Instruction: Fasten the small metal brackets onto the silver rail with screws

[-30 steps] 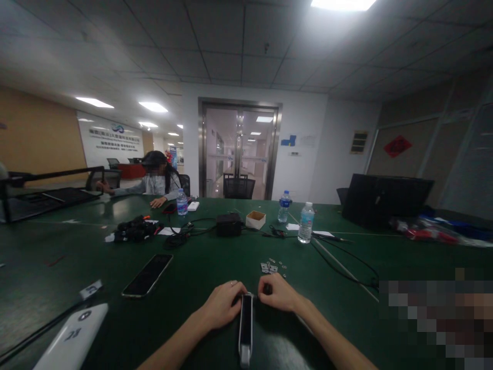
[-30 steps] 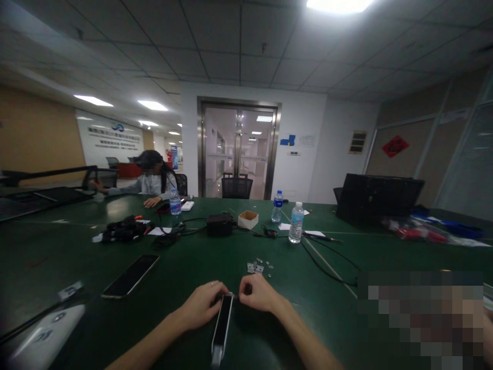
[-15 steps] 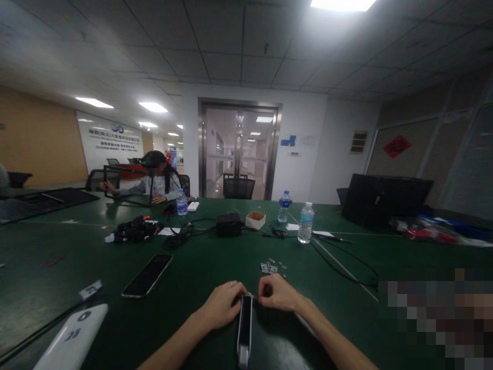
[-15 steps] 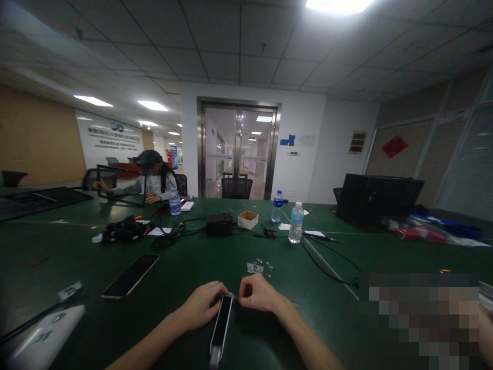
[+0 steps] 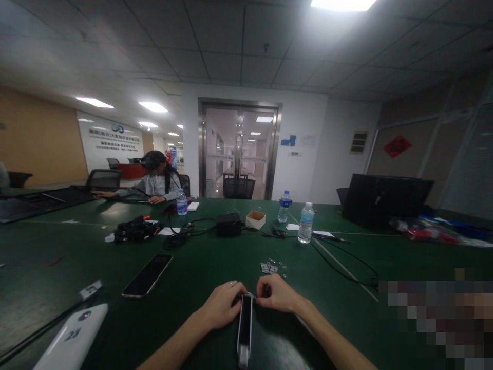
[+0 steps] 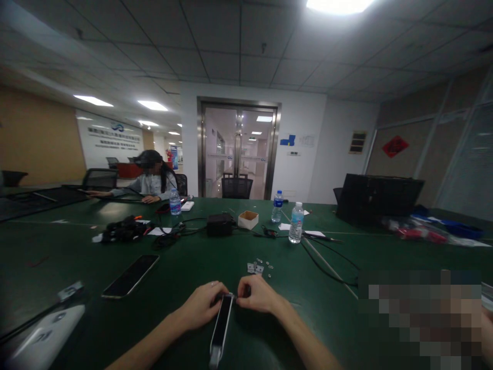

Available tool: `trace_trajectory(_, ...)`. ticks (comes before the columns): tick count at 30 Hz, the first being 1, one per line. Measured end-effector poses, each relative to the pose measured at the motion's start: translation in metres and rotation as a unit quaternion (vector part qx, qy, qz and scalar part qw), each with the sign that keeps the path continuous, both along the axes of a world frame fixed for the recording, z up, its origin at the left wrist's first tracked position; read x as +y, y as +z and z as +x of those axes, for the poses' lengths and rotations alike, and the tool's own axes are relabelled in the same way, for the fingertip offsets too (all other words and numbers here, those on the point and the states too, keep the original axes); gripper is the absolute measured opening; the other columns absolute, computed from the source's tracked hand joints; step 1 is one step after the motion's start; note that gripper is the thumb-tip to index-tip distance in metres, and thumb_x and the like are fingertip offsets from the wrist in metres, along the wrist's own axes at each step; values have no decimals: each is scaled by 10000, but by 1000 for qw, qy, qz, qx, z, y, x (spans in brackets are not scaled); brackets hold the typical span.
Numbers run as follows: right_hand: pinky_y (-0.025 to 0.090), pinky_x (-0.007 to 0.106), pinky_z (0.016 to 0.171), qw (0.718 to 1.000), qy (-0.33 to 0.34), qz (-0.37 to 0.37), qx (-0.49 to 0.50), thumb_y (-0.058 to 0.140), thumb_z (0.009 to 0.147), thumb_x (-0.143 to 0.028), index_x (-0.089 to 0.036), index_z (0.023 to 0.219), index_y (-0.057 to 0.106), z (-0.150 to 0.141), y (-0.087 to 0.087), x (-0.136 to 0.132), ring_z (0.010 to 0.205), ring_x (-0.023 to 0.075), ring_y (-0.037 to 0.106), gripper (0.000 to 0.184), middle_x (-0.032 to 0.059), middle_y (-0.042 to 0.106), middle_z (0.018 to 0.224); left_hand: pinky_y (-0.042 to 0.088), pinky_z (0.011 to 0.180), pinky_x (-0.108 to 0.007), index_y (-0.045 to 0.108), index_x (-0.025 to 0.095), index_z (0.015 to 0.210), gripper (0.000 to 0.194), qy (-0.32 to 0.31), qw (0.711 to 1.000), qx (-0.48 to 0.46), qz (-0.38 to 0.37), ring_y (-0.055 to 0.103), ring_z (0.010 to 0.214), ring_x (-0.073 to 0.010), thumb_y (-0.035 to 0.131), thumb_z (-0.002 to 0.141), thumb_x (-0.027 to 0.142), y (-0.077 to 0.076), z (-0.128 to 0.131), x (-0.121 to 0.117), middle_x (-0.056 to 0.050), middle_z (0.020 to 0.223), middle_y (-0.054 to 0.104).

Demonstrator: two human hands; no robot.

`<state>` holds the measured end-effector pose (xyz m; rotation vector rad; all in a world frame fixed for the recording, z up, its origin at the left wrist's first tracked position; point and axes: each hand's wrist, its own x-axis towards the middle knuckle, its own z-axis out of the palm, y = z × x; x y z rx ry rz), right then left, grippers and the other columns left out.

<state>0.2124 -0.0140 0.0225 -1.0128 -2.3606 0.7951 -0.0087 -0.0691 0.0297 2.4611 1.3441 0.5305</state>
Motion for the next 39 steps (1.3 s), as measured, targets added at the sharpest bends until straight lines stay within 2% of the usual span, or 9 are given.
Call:
trace_trajectory(13,442,201,588,999,1,42,-22,665,764,-248,-163,762,675,-1,5,-4,655,122,582,86,3,661,729,454,846,-271,573,226,1052,187,1,1000,2,-14,580,981,-189,466,903,191,1,-1,0,-28,1059,622)
trace_trajectory(18,441,219,615,997,-13,63,-47,624,829,-348,-168,781,674,1,9,-4,691,135,585,193,20,666,776,463,823,-269,586,223,1056,183,1,1000,-2,-16,582,970,-183,468,917,210,3,0,-2,-30,1054,621)
trace_trajectory(24,434,267,684,985,-64,135,-83,527,904,-335,-178,813,655,5,-1,8,737,166,589,222,35,661,787,466,852,-279,587,232,1069,206,4,1000,4,-25,579,1000,-192,472,903,191,8,1,-4,-33,1067,627)
trace_trajectory(29,445,280,744,968,-152,172,-102,496,902,-241,-194,866,640,17,-8,22,832,190,602,156,59,658,913,465,875,-292,595,234,1074,215,11,999,-1,-39,582,1008,-198,471,907,182,13,2,-7,-30,1074,624)
trace_trajectory(34,438,305,844,950,-209,189,-138,504,897,-218,-179,960,678,36,-17,38,985,233,571,189,110,630,1035,463,866,-286,597,234,1074,216,13,999,-1,-43,586,1000,-194,485,905,160,17,3,-9,-25,1067,623)
trace_trajectory(39,430,307,862,947,-219,181,-151,483,914,-214,-188,1028,696,46,-25,46,1013,239,556,242,112,623,1060,461,862,-285,594,233,1068,200,15,999,-1,-43,585,999,-198,484,913,172,17,3,-9,-29,1067,621)
